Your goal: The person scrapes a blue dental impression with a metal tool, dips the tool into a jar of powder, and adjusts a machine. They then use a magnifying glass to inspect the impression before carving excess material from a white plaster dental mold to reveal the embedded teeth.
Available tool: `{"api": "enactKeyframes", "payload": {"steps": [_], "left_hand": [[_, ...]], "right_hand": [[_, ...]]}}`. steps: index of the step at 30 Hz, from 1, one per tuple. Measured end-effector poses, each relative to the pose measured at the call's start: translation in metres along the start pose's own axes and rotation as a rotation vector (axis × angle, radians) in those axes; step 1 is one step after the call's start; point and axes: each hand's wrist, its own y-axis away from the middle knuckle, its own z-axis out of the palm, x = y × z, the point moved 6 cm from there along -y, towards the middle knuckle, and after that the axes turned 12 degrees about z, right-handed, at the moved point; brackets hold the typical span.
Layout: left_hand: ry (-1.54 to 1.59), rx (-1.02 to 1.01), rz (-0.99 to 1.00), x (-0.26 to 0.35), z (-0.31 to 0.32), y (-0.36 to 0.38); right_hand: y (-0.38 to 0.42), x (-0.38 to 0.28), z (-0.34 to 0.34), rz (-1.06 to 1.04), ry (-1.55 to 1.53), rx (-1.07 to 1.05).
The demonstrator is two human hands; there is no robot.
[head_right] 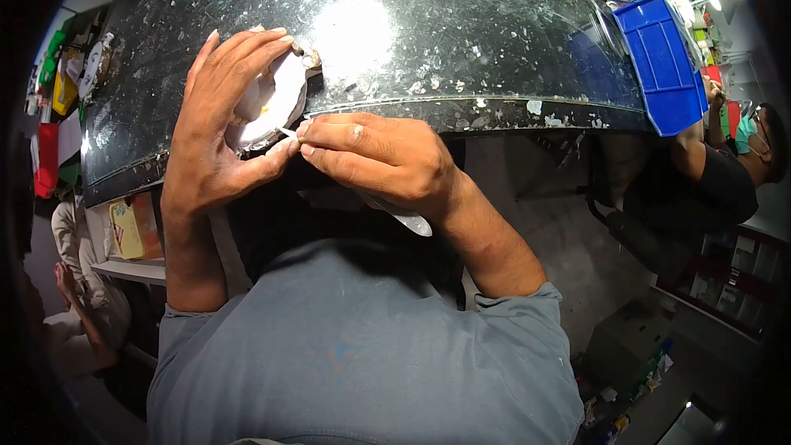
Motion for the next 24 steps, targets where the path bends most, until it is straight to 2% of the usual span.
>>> {"api": "enactKeyframes", "payload": {"steps": [19, 21, 23, 24], "left_hand": [[-0.001, 0.063, -0.039, -0.001, 0.001, -0.003], [0.086, -0.021, 0.041, 0.001, -0.001, -0.003], [0.131, -0.066, 0.093, -0.004, -0.002, 0.0], [0.122, -0.097, 0.139, -0.003, -0.004, -0.001]], "right_hand": [[0.002, 0.0, -0.009, -0.034, 0.142, 0.01], [0.005, 0.002, -0.011, -0.022, 0.163, 0.006], [0.008, 0.004, -0.018, 0.035, 0.053, 0.067], [0.01, 0.003, -0.017, 0.024, -0.02, 0.025]]}}
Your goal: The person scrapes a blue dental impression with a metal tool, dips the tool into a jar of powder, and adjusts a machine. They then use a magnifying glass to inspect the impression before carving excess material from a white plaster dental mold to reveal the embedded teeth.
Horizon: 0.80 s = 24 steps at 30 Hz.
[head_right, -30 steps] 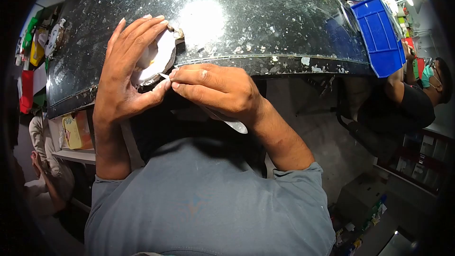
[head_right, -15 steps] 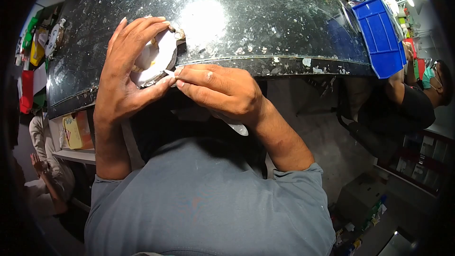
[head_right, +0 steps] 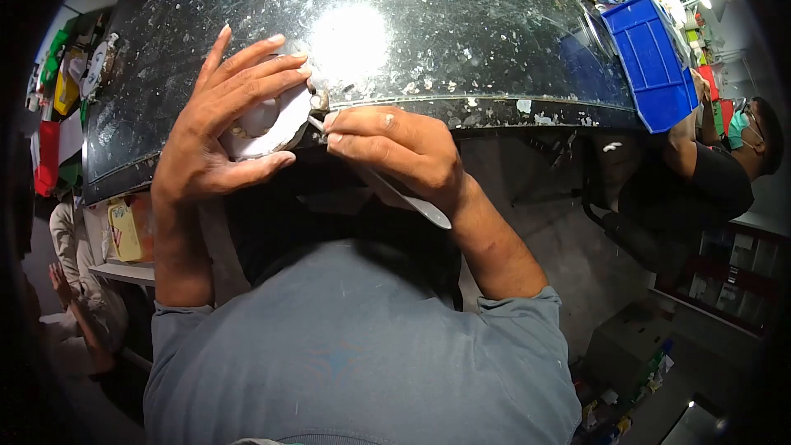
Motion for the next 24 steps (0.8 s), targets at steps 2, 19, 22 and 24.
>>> {"api": "enactKeyframes", "payload": {"steps": [2, 19, 22, 24], "left_hand": [[-0.044, -0.055, 0.056, 0.002, 0.0, 0.002], [-0.016, 0.049, -0.055, 0.012, 0.004, -0.006], [-0.014, 0.064, -0.061, 0.011, 0.005, -0.007], [-0.016, 0.07, -0.067, 0.011, 0.005, -0.007]], "right_hand": [[0.002, -0.004, 0.001, -0.019, -0.042, -0.015], [-0.007, -0.007, 0.01, -0.086, 0.038, -0.106], [-0.006, -0.005, 0.008, -0.065, 0.018, -0.115], [-0.006, -0.003, 0.008, -0.053, 0.001, -0.115]]}}
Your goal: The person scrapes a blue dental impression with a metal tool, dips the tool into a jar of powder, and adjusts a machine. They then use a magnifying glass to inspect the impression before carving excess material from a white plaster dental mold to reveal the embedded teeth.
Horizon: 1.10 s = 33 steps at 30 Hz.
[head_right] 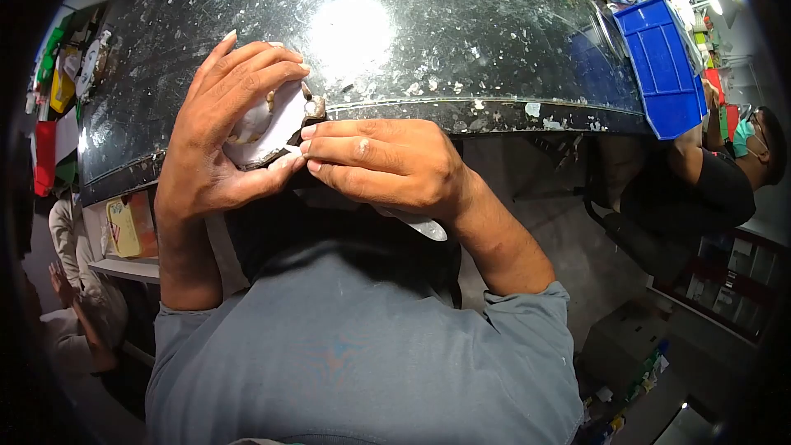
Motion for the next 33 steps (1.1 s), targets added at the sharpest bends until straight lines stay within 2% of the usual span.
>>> {"api": "enactKeyframes", "payload": {"steps": [9, 11, 15, 18, 20, 23, 27, 33], "left_hand": [[-0.024, 0.039, -0.044, 0.002, 0.003, -0.003], [-0.032, 0.041, -0.064, 0.001, 0.003, -0.003], [-0.039, 0.07, -0.052, 0.002, 0.001, -0.003], [-0.002, 0.02, -0.03, -0.006, -0.004, -0.002], [0.033, -0.157, 0.124, -0.008, -0.005, -0.001], [0.003, -0.074, 0.091, -0.006, -0.013, -0.002], [-0.061, -0.118, 0.0, 0.004, -0.01, -0.003], [-0.064, -0.056, 0.005, 0.0, -0.003, -0.001]], "right_hand": [[0.002, 0.003, -0.007, 0.005, 0.015, -0.001], [0.001, 0.003, -0.01, -0.003, 0.117, 0.067], [0.002, 0.005, -0.01, -0.014, 0.113, 0.107], [0.001, 0.004, -0.013, 0.001, 0.018, 0.127], [0.0, 0.002, -0.013, 0.011, 0.044, 0.084], [-0.002, -0.001, -0.012, 0.006, 0.055, 0.065], [-0.006, -0.002, -0.008, -0.01, 0.081, 0.105], [-0.008, 0.002, -0.006, -0.015, 0.043, 0.074]]}}
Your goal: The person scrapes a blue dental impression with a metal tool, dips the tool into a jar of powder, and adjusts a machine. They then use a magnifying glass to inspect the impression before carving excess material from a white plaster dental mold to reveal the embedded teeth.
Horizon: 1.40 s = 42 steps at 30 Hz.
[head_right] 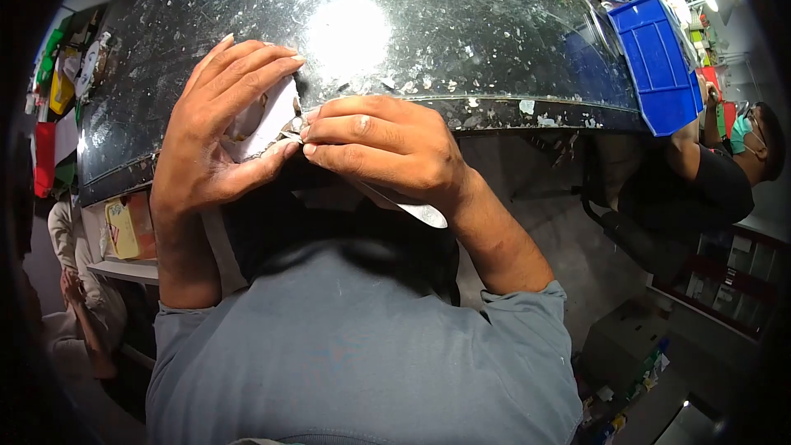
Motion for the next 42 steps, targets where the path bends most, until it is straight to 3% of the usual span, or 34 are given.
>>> {"api": "enactKeyframes", "payload": {"steps": [13, 24, 26, 28, 29, 31, 34, 36, 38, 39, 42], "left_hand": [[0.046, 0.101, 0.023, 0.0, -0.001, -0.005], [0.003, 0.124, 0.018, 0.002, 0.0, -0.007], [-0.005, 0.121, 0.022, 0.0, -0.003, -0.007], [0.012, 0.03, 0.08, -0.003, -0.005, -0.006], [0.008, 0.03, 0.072, -0.013, -0.009, -0.004], [-0.071, -0.103, 0.253, -0.022, -0.012, -0.001], [-0.164, -0.003, 0.245, -0.021, -0.031, -0.004], [-0.165, 0.008, 0.166, -0.008, -0.022, -0.002], [-0.463, 0.132, -0.257, -0.001, -0.002, 0.008], [-0.441, 0.138, -0.331, 0.003, 0.01, 0.013], [-0.391, 0.112, -0.264, 0.0, 0.01, 0.015]], "right_hand": [[0.002, -0.009, 0.0, -0.017, 0.122, -0.035], [0.002, -0.022, 0.01, 0.091, 0.268, 0.035], [0.003, -0.019, 0.003, 0.284, 0.089, -0.02], [0.01, -0.016, -0.005, 0.287, -0.113, 0.081], [0.011, -0.016, -0.006, 0.284, -0.12, 0.077], [0.016, -0.016, -0.013, 0.266, -0.093, 0.154], [0.021, -0.01, -0.011, 0.254, -0.084, 0.125], [0.021, -0.007, -0.007, 0.259, -0.089, 0.139], [0.018, -0.005, -0.009, 0.247, -0.089, 0.229], [0.017, -0.005, -0.008, 0.244, -0.096, 0.227], [0.016, -0.001, -0.006, 0.313, -0.113, 0.248]]}}
